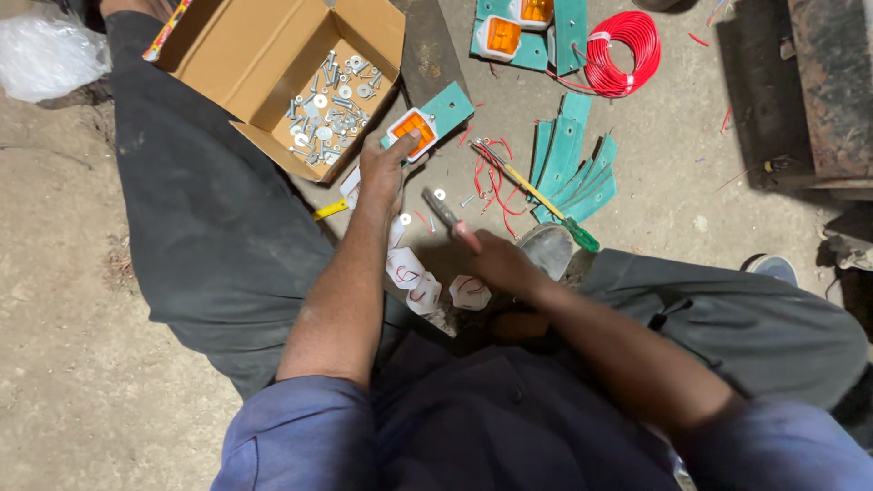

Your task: The person assembles small electrical components by attaching orange indicator lights to green metal plates. They use a screwdriver to tighten screws and pliers to cut and strip red wires, then connect the wires to the components.

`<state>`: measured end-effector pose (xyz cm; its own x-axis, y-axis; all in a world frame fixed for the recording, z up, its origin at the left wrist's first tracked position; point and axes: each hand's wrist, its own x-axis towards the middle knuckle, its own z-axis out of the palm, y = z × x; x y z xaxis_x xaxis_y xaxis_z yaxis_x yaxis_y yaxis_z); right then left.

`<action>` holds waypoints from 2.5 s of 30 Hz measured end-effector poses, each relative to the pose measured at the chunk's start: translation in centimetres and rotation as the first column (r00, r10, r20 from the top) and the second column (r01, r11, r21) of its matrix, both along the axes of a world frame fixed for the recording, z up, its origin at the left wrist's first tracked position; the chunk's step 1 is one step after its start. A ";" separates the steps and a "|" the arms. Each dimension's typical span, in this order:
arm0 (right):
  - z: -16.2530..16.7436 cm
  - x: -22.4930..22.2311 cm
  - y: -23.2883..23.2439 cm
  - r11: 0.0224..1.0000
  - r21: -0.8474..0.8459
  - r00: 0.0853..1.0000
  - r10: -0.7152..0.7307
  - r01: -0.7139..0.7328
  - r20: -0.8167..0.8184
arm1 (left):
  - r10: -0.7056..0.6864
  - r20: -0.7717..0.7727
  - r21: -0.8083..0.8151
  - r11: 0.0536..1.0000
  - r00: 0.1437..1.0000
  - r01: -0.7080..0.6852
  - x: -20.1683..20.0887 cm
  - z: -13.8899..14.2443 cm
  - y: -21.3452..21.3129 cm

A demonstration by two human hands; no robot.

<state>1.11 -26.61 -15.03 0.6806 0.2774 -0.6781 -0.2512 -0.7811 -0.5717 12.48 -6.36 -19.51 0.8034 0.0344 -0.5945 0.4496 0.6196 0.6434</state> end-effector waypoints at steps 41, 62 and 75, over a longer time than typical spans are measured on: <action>3.2 10.3 0.9 0.898 0.277 0.838 -0.424 0.341 0.343 | -0.034 0.053 0.095 0.995 0.998 0.029 0.3 1.0 0.1; 1.0 9.6 0.9 0.894 0.258 0.769 -0.447 0.367 0.456 | -0.095 0.129 0.072 0.994 0.987 0.086 0.2 -2.1 0.5; 0.0 10.1 0.4 0.993 0.105 0.824 -0.099 0.049 0.557 | -0.074 0.034 0.098 0.993 0.997 0.070 0.4 -2.2 0.4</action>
